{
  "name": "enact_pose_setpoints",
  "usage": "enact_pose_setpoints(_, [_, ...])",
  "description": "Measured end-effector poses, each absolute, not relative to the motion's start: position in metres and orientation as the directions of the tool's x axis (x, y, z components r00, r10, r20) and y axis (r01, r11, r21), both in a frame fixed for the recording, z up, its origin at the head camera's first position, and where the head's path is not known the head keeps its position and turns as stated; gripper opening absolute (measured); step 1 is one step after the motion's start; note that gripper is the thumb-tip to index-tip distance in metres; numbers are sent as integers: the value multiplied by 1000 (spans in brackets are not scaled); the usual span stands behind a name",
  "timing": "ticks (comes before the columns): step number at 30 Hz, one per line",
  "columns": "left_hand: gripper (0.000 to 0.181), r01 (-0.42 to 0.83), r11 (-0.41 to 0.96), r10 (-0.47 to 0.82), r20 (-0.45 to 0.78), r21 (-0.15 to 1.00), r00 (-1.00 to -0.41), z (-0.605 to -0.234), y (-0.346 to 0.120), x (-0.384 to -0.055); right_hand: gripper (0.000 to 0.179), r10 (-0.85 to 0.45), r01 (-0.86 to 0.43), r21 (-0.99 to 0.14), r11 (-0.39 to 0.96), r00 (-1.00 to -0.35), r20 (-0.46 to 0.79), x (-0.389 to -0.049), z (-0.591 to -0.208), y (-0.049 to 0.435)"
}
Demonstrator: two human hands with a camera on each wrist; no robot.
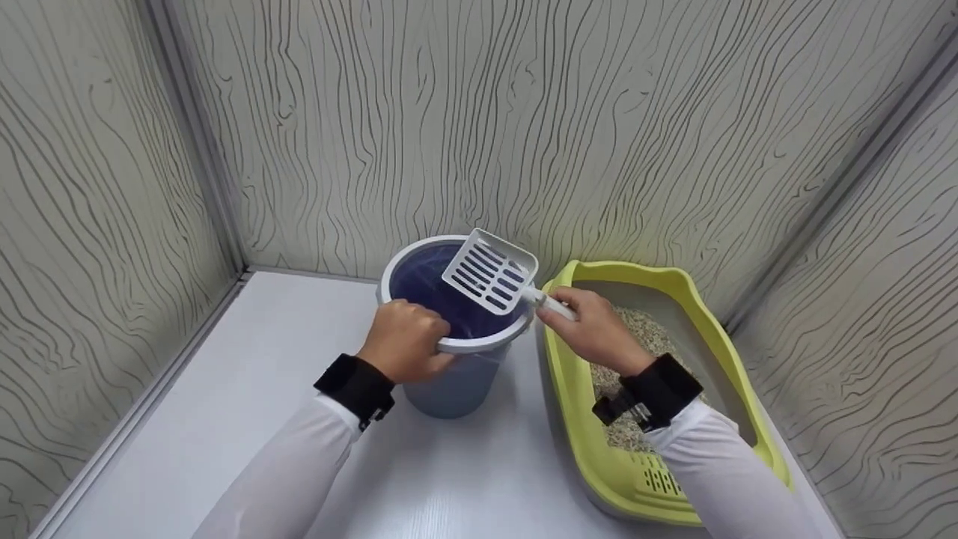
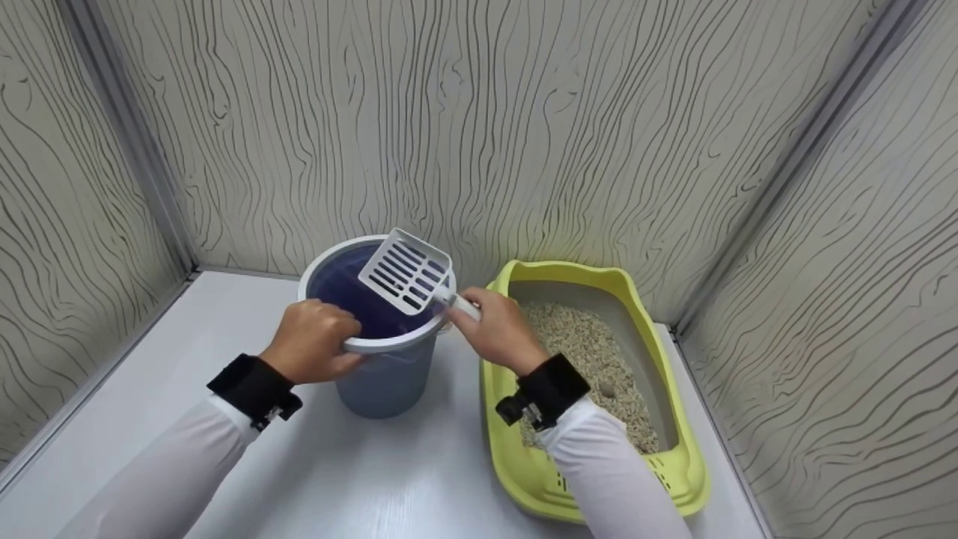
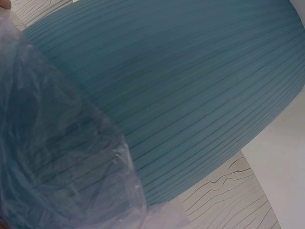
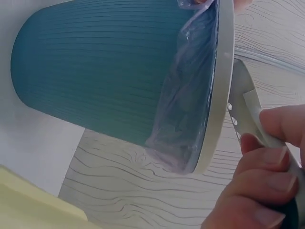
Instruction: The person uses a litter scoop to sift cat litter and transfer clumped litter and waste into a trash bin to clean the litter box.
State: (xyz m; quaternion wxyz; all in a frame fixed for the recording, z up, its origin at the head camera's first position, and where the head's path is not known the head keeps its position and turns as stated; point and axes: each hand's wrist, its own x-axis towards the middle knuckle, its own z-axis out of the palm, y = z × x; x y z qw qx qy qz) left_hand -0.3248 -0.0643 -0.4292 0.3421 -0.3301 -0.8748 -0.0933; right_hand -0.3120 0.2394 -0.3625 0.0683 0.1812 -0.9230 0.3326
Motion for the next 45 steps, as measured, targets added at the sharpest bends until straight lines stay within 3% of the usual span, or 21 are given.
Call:
enact_pose_setpoints(9, [45, 640, 766, 512, 663, -65, -546, -430, -64, -324, 18, -190, -335, -701, 629, -941, 279, -297, -359, 291])
enact_pose_setpoints(24, [50, 638, 767, 515, 659, -67, -549, -429, -66, -324, 28, 10, -135, -706, 695, -980, 198, -274, -371, 381])
enact_pose_setpoints(31, [47, 638, 768, 513, 657, -64, -552, -429, -64, -323, 39, 48, -71, -634, 770, -985, 169, -276, -381, 405])
enact_pose_setpoints(40, [46, 639, 766, 517, 656, -68, -550, -429, -64, -324, 38, 59, -26, -520, 854, -987, 147, -277, -389, 419])
enact_pose_setpoints(45, [47, 639, 766, 518, 654, -67, -552, -429, -65, -324, 38, 23, -3, -416, 909, -998, 58, -274, -387, 426])
